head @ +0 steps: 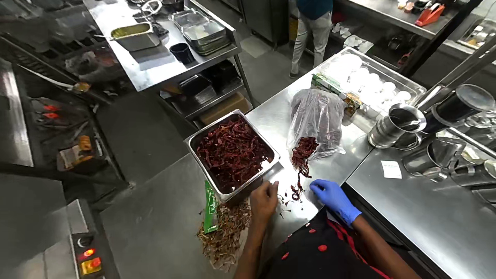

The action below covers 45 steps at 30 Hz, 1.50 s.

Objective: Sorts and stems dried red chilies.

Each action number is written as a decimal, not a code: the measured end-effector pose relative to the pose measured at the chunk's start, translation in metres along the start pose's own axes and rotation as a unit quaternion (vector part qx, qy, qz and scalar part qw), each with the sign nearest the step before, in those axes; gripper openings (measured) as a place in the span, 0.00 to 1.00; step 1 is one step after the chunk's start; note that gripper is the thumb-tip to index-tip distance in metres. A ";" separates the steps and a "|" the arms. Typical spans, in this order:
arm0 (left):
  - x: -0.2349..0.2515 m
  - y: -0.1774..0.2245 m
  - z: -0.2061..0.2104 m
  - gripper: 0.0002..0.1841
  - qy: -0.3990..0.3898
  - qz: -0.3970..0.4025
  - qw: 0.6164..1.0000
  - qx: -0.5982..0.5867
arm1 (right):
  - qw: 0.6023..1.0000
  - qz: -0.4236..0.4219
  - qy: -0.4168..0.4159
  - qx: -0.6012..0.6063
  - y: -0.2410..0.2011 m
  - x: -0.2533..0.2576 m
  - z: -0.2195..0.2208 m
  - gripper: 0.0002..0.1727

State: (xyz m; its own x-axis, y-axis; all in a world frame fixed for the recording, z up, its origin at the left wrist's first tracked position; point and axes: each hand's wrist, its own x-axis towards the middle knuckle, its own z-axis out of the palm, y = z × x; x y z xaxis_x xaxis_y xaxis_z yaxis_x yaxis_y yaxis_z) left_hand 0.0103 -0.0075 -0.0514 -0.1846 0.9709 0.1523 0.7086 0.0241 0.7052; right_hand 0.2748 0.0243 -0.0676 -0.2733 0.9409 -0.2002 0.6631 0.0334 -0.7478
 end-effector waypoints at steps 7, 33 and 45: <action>-0.013 0.001 0.058 0.16 -0.205 -0.044 0.975 0.076 | 0.997 0.049 0.051 -0.028 0.027 -0.014 -0.022 0.18; -0.025 0.006 0.008 0.08 -0.153 -0.151 0.947 -0.239 | 0.985 -0.093 -0.076 0.122 -0.043 0.015 0.023 0.34; -0.025 0.013 -0.011 0.15 -0.197 -0.107 0.943 -0.245 | 0.958 -0.067 -0.115 0.255 -0.050 0.030 0.030 0.11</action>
State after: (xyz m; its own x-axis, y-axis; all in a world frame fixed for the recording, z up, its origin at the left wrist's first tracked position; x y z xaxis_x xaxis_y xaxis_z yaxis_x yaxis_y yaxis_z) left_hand 0.0163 -0.0344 -0.0387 0.0481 0.9719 -0.2305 0.2669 0.2099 0.9406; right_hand 0.2121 0.0402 -0.0551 -0.5171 0.8389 -0.1700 0.1996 -0.0749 -0.9770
